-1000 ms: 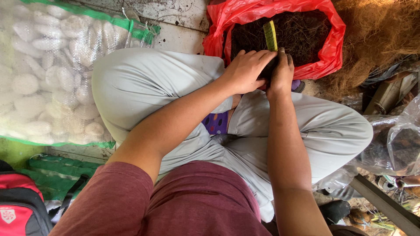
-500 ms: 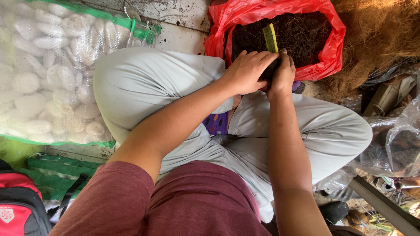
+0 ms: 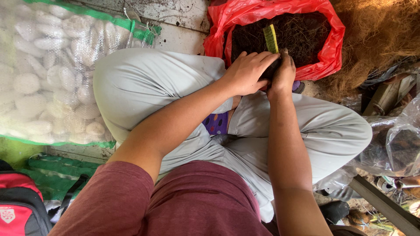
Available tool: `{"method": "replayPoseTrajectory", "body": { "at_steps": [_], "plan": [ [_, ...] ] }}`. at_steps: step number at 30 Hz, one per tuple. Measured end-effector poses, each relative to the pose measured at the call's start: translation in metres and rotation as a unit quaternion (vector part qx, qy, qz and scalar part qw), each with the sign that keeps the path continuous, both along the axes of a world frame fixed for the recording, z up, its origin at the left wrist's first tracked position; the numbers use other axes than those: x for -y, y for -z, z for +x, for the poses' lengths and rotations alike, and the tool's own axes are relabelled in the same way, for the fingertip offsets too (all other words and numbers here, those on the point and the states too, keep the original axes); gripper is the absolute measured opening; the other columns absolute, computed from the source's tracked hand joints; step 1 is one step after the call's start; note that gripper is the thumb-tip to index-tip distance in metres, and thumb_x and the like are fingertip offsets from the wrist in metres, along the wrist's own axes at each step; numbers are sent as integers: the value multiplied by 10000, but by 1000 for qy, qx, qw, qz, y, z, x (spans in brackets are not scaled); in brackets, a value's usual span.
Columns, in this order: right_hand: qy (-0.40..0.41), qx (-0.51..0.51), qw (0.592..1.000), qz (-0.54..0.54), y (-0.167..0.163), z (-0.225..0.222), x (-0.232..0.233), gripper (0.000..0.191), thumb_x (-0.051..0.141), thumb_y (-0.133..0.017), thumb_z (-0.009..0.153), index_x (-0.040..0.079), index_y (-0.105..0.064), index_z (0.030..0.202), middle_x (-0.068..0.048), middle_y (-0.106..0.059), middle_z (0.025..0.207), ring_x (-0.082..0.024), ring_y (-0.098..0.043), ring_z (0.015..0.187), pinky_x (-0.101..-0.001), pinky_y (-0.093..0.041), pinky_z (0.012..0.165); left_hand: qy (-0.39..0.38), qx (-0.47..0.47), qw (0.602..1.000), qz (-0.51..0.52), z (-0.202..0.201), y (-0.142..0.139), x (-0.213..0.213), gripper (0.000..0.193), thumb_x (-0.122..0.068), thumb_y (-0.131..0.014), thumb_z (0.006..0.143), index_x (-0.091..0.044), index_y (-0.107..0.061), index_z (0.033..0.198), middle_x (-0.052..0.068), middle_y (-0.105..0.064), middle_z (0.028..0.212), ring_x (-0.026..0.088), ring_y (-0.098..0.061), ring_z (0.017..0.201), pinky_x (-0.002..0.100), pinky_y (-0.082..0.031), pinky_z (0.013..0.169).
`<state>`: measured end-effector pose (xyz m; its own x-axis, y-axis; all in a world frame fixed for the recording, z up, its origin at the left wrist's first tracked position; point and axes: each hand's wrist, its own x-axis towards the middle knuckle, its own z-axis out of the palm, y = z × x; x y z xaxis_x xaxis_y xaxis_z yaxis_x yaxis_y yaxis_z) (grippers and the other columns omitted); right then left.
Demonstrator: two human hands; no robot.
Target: The person sits on the floor and forms a ball of soil around the roots of a seedling, pressing and shaping the soil with both hands and adding more soil from a red bag beside them. They continue molding and compacting the soil ball around the seedling's root mass.
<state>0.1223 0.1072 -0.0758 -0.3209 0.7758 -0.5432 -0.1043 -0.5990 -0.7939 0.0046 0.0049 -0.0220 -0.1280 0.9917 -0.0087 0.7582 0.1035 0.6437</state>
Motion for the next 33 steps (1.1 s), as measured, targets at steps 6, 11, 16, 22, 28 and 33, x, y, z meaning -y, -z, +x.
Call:
{"method": "replayPoseTrajectory", "body": {
  "at_steps": [6,11,16,22,28,33],
  "plan": [
    [5,14,1000,-19,-2,-1,1,438,311,-527,999,50,-598,1344,-91,-698,1191,-202,-682,1064,-346,-563,939,3,-3,1000,-7,0,4,0,866,-276,-855,767,-96,-425,1497,102,-546,1444,294,-592,1229,499,-437,982],
    [-14,13,1000,-8,-6,-2,2,418,312,-529,1012,31,-619,1307,-90,-692,1152,-200,-671,1040,-353,-561,920,3,-4,1000,11,-1,6,1,867,-278,-863,757,-91,-434,1488,105,-556,1422,300,-592,1230,504,-441,978],
    [-26,19,999,-6,-10,-3,3,403,320,-539,1020,19,-625,1273,-110,-689,1120,-211,-672,1009,-363,-567,898,8,-5,1000,2,-2,5,0,868,-273,-861,753,-75,-429,1479,114,-556,1394,300,-596,1215,511,-444,966],
    [-56,54,997,17,-10,-4,5,409,357,-516,1027,23,-606,1245,-120,-700,1119,-216,-684,1010,-354,-574,892,9,-5,1000,-27,-2,3,0,857,-265,-862,751,-65,-430,1464,107,-562,1344,299,-600,1204,527,-442,962],
    [-73,95,992,41,-5,-6,5,390,361,-518,1034,20,-606,1202,-127,-680,1092,-212,-657,971,-355,-563,858,2,-16,1000,-20,-1,7,-1,858,-262,-875,713,-58,-446,1427,119,-566,1314,315,-597,1190,535,-443,934],
    [-92,91,989,74,1,-8,8,369,345,-509,1054,21,-621,1190,-119,-697,1090,-192,-657,982,-326,-551,888,-2,-12,1000,-15,-3,11,2,837,-271,-877,725,-59,-449,1414,126,-576,1299,335,-600,1179,524,-454,912]
  ]
}}
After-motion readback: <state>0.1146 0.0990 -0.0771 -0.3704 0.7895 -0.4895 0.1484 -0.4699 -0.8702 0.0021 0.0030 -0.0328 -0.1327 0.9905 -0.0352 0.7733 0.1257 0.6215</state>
